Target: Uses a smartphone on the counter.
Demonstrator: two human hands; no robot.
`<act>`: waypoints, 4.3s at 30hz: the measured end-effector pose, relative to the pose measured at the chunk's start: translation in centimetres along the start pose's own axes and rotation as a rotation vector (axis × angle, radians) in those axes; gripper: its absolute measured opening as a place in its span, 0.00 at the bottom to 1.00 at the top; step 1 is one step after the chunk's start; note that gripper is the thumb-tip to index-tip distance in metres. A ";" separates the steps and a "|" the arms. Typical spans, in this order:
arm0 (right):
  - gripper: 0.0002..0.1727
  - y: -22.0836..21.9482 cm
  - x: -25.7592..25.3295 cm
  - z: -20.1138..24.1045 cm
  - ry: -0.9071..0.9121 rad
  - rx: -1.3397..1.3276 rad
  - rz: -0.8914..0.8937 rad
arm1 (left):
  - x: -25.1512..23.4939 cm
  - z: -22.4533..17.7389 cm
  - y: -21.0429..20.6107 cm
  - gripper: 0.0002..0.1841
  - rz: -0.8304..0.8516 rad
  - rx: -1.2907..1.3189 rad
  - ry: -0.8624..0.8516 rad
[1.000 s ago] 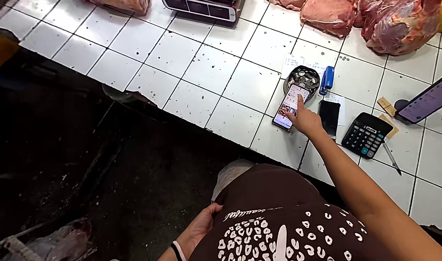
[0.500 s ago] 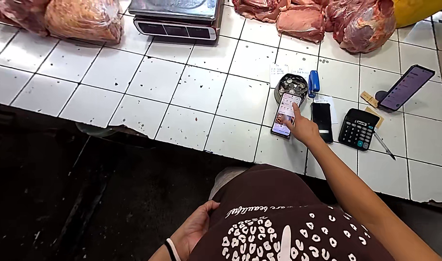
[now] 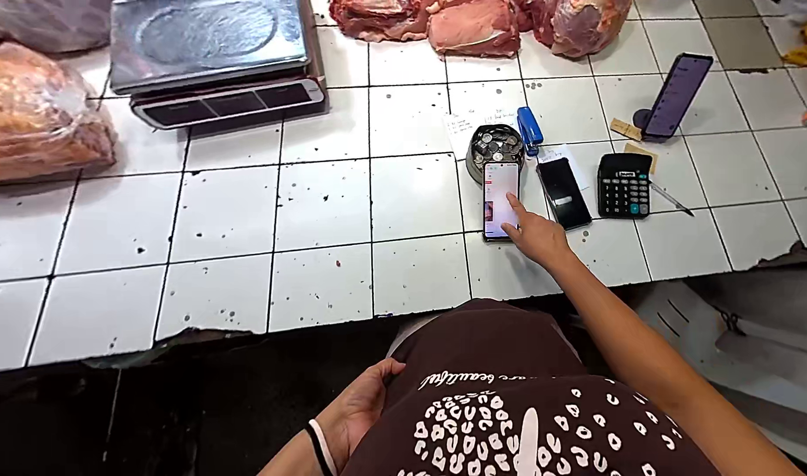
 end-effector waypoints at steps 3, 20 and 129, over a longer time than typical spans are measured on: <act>0.39 -0.7 1.1 -0.5 -0.020 -0.025 -0.021 | -0.3 -1.2 0.3 0.12 0.003 -0.111 0.008; 0.48 -3.4 3.7 -4.3 -0.345 0.075 0.269 | -0.6 -0.9 0.3 0.10 0.022 -0.129 0.002; 0.32 -2.0 -0.5 -4.7 -0.059 0.450 0.631 | -1.1 7.0 -6.2 0.12 0.014 0.212 -0.049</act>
Point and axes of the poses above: each hand's wrist, its own x-axis away from the middle knuckle, its own y-axis out of the back of the hand, z = x × y, the point moved 6 cm from there along -x, towards the middle knuckle, and after that the axes turned 15 degrees about -x, right-handed, at the moved point
